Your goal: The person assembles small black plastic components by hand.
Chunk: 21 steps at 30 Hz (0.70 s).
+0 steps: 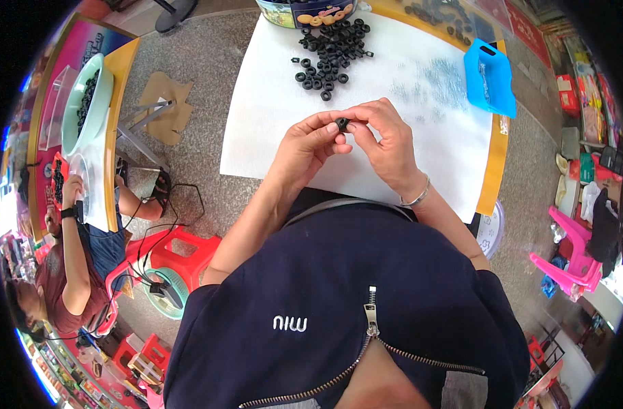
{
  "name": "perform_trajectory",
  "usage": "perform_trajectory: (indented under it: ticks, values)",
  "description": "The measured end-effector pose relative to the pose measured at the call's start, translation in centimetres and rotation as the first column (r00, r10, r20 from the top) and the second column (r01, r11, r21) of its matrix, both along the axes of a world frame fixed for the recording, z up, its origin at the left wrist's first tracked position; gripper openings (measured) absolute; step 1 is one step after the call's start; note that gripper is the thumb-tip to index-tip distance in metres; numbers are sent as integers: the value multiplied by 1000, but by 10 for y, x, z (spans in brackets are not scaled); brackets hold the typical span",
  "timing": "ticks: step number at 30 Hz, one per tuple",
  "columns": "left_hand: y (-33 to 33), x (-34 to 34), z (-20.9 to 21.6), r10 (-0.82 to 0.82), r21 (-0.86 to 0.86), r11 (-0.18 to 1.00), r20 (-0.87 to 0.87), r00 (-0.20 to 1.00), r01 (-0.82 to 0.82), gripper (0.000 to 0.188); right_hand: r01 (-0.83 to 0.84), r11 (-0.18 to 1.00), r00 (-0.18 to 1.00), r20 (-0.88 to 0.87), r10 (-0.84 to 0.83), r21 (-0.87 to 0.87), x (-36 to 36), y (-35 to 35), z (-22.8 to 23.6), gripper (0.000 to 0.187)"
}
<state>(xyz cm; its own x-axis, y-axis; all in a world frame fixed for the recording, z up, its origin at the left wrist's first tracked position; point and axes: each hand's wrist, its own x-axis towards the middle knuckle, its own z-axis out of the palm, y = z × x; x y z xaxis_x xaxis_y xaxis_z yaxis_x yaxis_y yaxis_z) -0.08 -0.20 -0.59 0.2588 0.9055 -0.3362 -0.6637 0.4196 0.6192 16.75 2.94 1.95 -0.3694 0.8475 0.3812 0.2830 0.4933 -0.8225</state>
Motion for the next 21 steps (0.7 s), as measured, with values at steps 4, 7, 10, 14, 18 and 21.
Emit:
perform_trajectory:
  ticks: [4, 7, 10, 14, 18, 21]
  values:
    - [1, 3, 6, 30, -47, 998, -8, 1000, -30, 24, 5, 996, 997, 74, -11, 89, 2, -1, 4, 19]
    - [1, 2, 2, 51, -75, 996, -21, 998, -53, 22, 9, 997, 998, 56, -14, 82, 3, -2, -1, 17]
    - [-1, 1, 2, 33, -62, 998, -4, 999, -33, 21, 1, 999, 1000, 5, -1, -37, 4, -3, 1, 15]
    - [1, 0, 1, 50, -89, 995, 59, 997, -44, 23, 39, 988, 997, -61, -49, -150, 5, -4, 1, 13]
    - [1, -1, -2, 37, -76, 997, 142, 989, -26, 24, 22, 981, 987, -151, -52, -195, 4, -4, 0, 14]
    - [1, -2, -1, 19, -65, 998, 138, 990, -10, 24, -1, 978, 988, -150, -32, -211, 2, -4, 7, 14]
